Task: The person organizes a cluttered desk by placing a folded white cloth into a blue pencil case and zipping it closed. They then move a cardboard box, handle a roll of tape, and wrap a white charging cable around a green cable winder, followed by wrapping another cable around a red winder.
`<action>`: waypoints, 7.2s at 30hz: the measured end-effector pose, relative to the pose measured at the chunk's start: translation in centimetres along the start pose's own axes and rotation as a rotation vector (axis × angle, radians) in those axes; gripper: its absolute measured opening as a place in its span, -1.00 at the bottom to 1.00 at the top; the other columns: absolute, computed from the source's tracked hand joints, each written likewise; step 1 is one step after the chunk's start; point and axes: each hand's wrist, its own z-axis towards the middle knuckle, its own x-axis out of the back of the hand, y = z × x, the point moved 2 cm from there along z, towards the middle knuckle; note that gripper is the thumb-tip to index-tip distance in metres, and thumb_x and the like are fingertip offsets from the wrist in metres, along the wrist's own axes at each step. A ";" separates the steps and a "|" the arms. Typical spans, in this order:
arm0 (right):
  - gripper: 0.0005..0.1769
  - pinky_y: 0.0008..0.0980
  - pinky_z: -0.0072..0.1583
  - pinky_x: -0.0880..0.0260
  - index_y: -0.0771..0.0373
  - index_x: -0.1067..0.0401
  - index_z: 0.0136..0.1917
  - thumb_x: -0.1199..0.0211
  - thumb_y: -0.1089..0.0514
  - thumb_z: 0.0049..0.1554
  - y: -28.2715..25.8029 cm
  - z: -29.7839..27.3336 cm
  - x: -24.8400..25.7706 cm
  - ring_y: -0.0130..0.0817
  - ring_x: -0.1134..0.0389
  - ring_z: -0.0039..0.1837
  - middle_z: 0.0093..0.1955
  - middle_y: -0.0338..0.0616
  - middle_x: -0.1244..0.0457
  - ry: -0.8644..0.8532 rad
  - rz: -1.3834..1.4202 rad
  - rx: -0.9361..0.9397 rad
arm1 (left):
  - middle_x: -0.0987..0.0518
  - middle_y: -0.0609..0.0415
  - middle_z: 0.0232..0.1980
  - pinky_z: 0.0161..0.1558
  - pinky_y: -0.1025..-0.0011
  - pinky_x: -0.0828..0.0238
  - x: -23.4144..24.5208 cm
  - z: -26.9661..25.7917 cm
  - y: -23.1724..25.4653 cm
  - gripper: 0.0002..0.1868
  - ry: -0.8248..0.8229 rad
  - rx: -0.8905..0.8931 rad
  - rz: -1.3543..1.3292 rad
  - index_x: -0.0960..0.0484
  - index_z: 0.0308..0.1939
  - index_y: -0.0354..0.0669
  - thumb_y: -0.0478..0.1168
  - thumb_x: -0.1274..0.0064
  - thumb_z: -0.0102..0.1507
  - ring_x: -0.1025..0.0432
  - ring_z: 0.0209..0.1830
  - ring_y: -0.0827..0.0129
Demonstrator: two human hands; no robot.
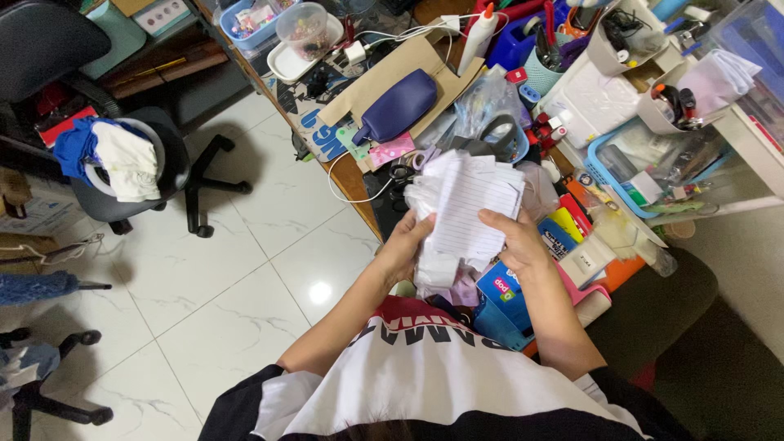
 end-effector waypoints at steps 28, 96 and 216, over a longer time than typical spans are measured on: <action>-0.37 -0.26 0.18 -0.48 0.28 -0.33 0.35 -0.42 0.32 0.02 12.2 -1.3 -4.2 -0.34 -0.42 0.17 0.19 -0.08 -0.36 0.134 -0.176 0.032 | -0.52 -0.08 0.27 0.22 0.28 -0.41 3.8 -6.5 3.7 -0.29 0.044 0.019 0.391 -0.26 0.45 -0.16 -0.24 -0.17 0.25 -0.45 0.22 0.24; -0.45 -0.43 0.25 -0.36 0.34 -0.24 0.48 -0.19 0.28 0.24 0.1 2.4 -0.7 -0.47 -0.35 0.22 0.23 -0.16 -0.36 0.086 -0.715 0.335 | -0.57 -0.16 0.30 0.34 0.26 -0.34 0.8 9.7 8.5 -0.38 -0.195 -0.453 1.303 -0.52 0.30 -0.18 -0.06 -0.27 0.20 -0.47 0.33 0.10; -0.39 -0.02 0.42 -0.33 0.31 -0.11 0.22 -0.38 0.33 0.01 2.7 -8.7 -11.1 0.26 -0.24 0.45 0.41 0.30 -0.16 -0.156 -1.301 1.072 | -0.36 -0.16 0.22 0.12 0.24 -0.27 3.6 2.2 -4.2 -0.04 0.034 -0.602 0.249 0.17 0.64 -0.01 -0.18 -0.07 0.28 -0.31 0.13 0.11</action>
